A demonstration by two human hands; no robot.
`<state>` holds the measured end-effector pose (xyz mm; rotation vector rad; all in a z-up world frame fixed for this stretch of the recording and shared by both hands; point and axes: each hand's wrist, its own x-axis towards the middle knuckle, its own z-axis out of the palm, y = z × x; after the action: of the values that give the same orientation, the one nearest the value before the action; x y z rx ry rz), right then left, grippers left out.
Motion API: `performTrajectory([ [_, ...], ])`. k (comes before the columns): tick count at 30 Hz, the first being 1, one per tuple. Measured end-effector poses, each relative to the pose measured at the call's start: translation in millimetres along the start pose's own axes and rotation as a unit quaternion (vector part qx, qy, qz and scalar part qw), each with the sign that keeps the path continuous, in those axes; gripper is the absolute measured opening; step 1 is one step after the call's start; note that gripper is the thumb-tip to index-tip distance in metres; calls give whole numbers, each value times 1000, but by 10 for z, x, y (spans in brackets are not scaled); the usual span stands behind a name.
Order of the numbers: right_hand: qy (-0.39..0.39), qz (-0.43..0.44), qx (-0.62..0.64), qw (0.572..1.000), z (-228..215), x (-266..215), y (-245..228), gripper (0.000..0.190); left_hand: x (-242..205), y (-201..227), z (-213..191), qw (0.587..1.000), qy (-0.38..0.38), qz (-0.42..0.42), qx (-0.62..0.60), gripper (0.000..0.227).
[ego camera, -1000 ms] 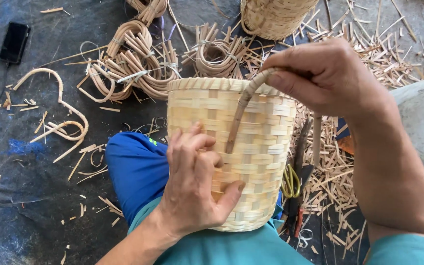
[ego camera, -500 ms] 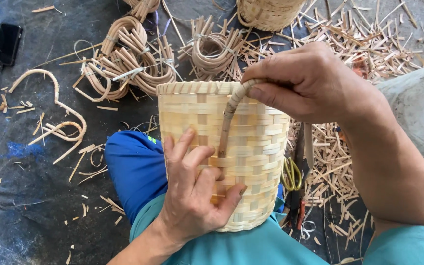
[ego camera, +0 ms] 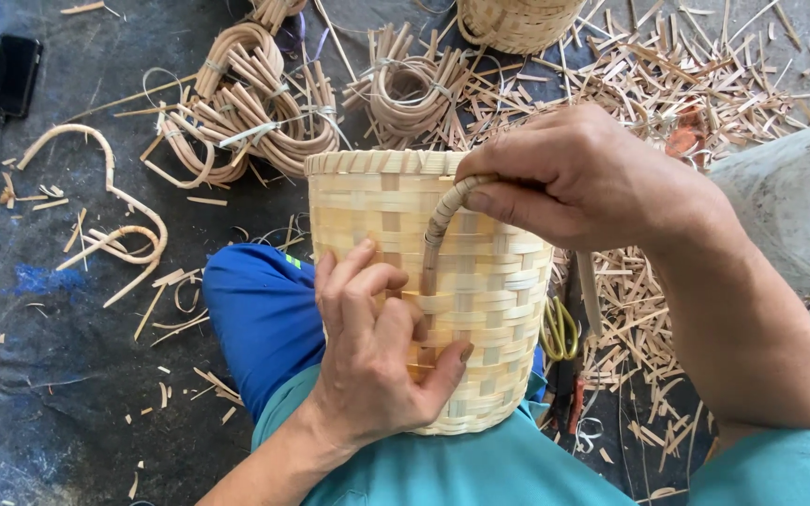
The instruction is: The person attaches a curved handle to a woven basket by hand, weaving the ends into the rim. After securing the handle, the person stacks the finished basket onto a column of other baskets.
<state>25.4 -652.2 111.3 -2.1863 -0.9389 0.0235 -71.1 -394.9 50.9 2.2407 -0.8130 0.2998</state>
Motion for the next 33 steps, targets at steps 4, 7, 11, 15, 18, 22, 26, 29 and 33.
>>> performTrajectory([
  [4,-1,8,7,1000,16,93,2,13,206,-230,-151,998,30,-27,-47,56],
  [7,18,-24,-44,999,92,173,-135,14,785,-357,-356,995,87,44,32,66],
  [11,75,29,-96,992,85,63,-170,29,1019,-643,-447,992,-10,114,-53,54],
  [15,103,72,95,988,177,-482,90,40,1005,-843,-475,995,-74,25,-62,35],
  [18,67,69,181,979,508,-687,239,58,1026,-820,-478,991,-66,5,-118,36],
  [22,109,129,334,928,901,-742,330,99,984,-831,-373,991,-51,-48,-110,43],
  [26,131,163,298,931,1070,-748,286,119,960,-800,-303,992,-19,-44,-114,38],
  [29,134,196,285,929,1120,-722,237,128,949,-762,-285,980,-9,-73,-186,34],
  [33,129,210,273,930,1142,-713,223,130,953,-714,-277,982,-2,-95,-163,30],
])
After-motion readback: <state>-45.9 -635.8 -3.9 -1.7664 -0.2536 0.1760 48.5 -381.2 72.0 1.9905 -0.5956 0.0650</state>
